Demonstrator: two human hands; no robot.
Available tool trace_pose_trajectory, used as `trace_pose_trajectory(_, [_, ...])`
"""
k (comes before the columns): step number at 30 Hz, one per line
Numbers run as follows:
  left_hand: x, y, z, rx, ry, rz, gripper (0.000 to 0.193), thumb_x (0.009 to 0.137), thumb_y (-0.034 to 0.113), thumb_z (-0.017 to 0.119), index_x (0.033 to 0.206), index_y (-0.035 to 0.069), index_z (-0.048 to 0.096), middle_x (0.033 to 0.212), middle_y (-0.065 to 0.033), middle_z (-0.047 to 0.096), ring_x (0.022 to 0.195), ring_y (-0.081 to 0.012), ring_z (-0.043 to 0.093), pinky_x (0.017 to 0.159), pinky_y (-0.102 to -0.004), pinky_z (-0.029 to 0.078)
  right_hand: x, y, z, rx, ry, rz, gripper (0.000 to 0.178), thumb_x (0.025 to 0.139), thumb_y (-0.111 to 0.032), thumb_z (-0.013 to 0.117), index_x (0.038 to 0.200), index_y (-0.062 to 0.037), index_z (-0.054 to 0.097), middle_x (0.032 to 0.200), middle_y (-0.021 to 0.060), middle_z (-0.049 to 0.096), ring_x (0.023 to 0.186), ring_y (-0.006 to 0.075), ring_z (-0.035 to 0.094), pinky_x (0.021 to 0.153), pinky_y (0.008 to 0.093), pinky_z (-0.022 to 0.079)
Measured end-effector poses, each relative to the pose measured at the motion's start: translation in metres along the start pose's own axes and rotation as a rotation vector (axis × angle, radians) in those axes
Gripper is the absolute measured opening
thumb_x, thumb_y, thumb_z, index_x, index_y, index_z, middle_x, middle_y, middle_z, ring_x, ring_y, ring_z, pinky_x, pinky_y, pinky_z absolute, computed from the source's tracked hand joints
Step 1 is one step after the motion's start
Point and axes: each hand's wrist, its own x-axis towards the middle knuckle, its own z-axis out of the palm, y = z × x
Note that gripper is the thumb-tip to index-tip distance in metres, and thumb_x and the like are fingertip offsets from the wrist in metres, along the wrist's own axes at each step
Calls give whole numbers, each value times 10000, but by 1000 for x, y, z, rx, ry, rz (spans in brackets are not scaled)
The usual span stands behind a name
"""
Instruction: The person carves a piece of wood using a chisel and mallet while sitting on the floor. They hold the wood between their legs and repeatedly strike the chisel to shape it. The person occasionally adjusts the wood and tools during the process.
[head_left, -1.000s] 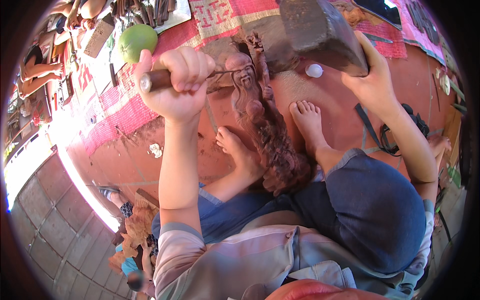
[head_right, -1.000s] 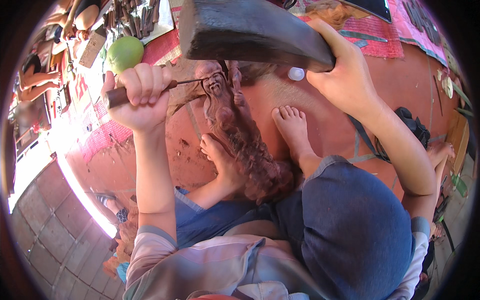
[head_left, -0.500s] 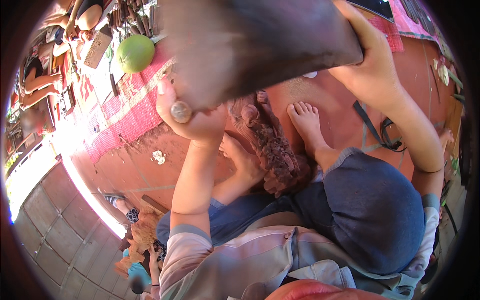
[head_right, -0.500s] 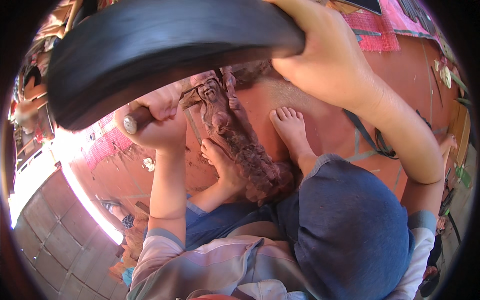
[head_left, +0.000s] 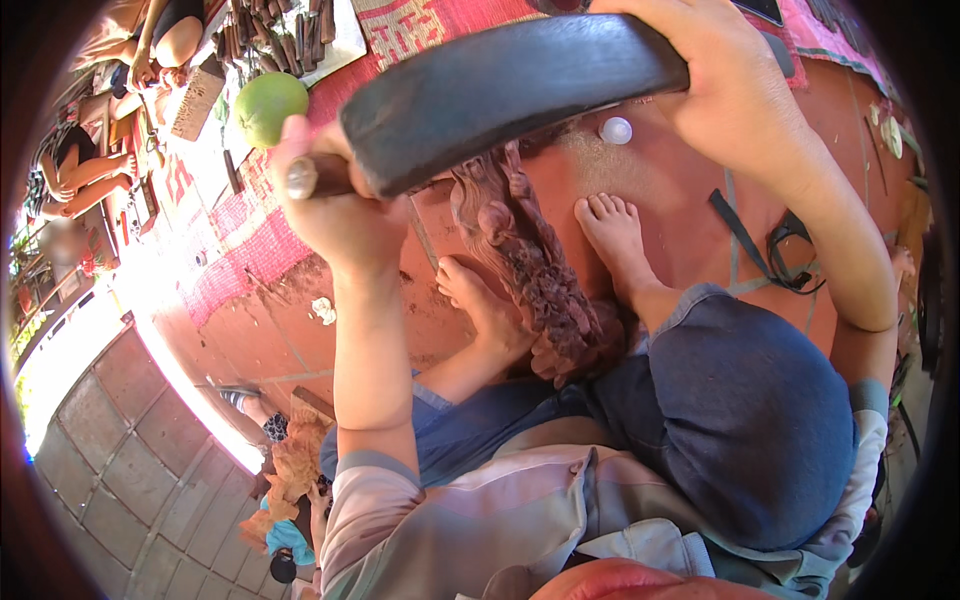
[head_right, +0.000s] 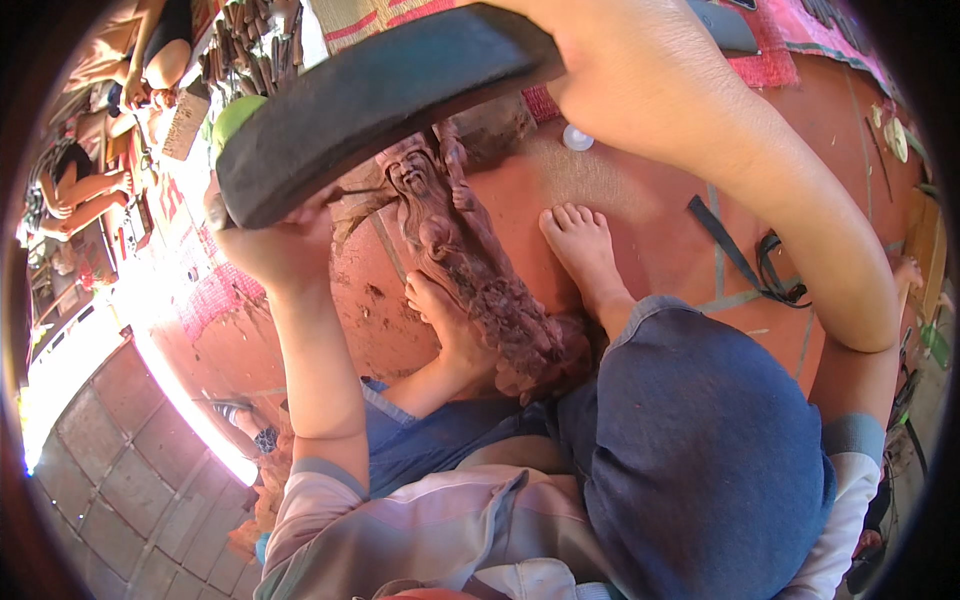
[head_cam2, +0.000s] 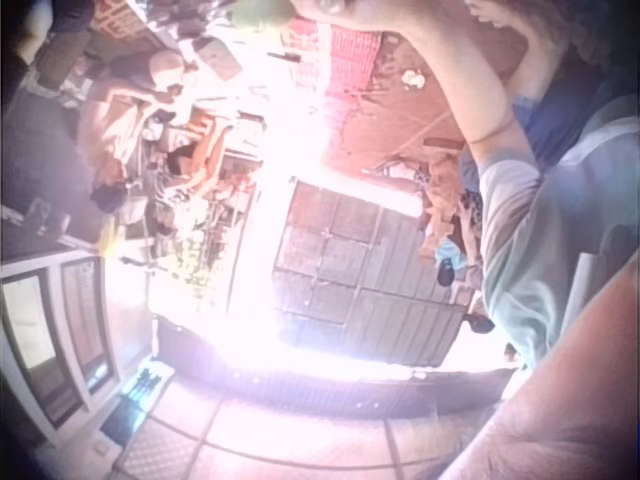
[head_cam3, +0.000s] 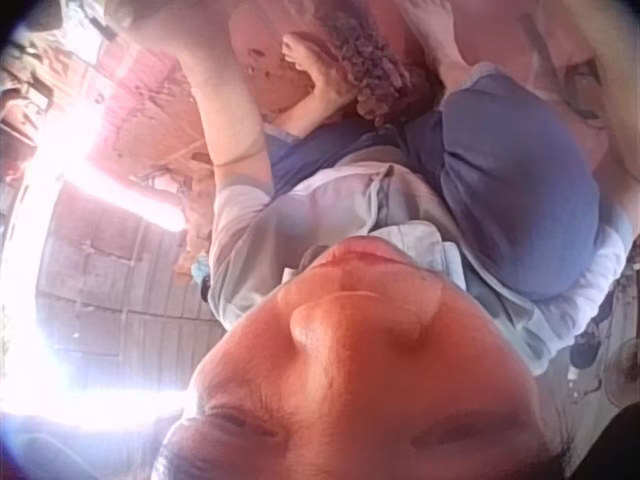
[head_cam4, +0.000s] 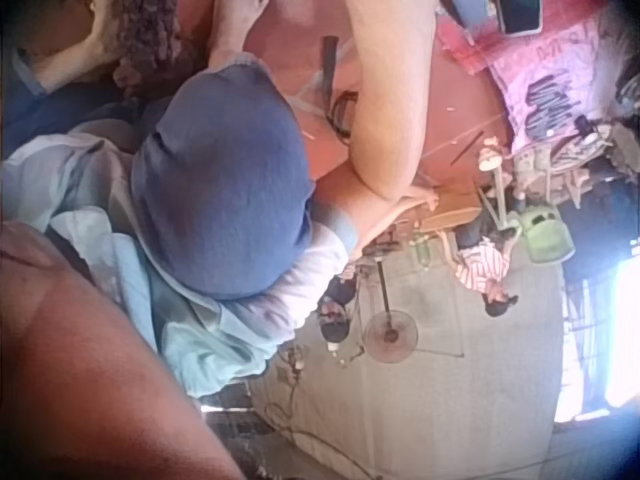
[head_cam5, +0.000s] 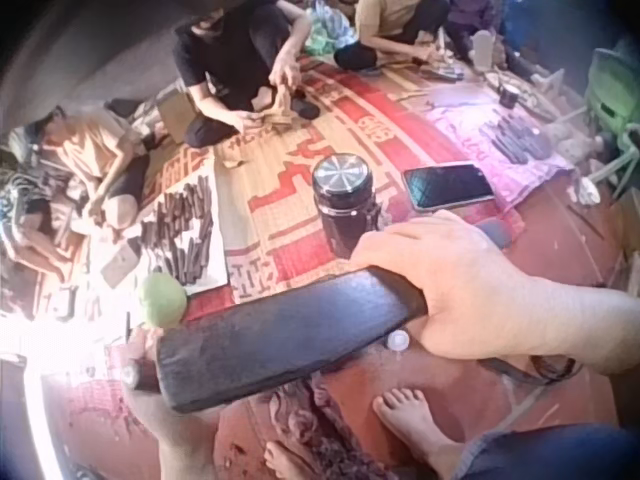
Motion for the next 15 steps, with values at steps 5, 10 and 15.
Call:
trace_pose_trajectory(5, [7, 1, 18, 70, 219, 71, 545, 952, 400, 266, 521, 88, 383, 511, -23, 357, 481, -133, 299, 485, -253, 264, -1, 2, -3, 72, -17, 10, 454, 604, -35, 688, 1037, -93, 565, 960, 112, 621, 960, 317, 584, 846, 399, 415])
trace_pose_trajectory(10, [7, -9, 10, 54, 178, 112, 459, 938, 402, 309, 642, 71, 422, 562, -27, 384, 517, -137, 327, 517, -262, 285, -4, 5, -1, 121, 42, -52, 441, 608, -29, 682, 1029, -90, 567, 950, 118, 623, 954, 321, 588, 841, 402, 419])
trace_pose_trajectory(15, [1, -15, 10, 78, 145, 123, 402, 925, 404, 353, 763, 53, 462, 613, -31, 411, 552, -141, 356, 548, -271, 306, -5, 16, 8, 69, 21, -23, 436, 609, -27, 684, 1025, -92, 569, 946, 114, 621, 941, 317, 590, 824, 403, 418])
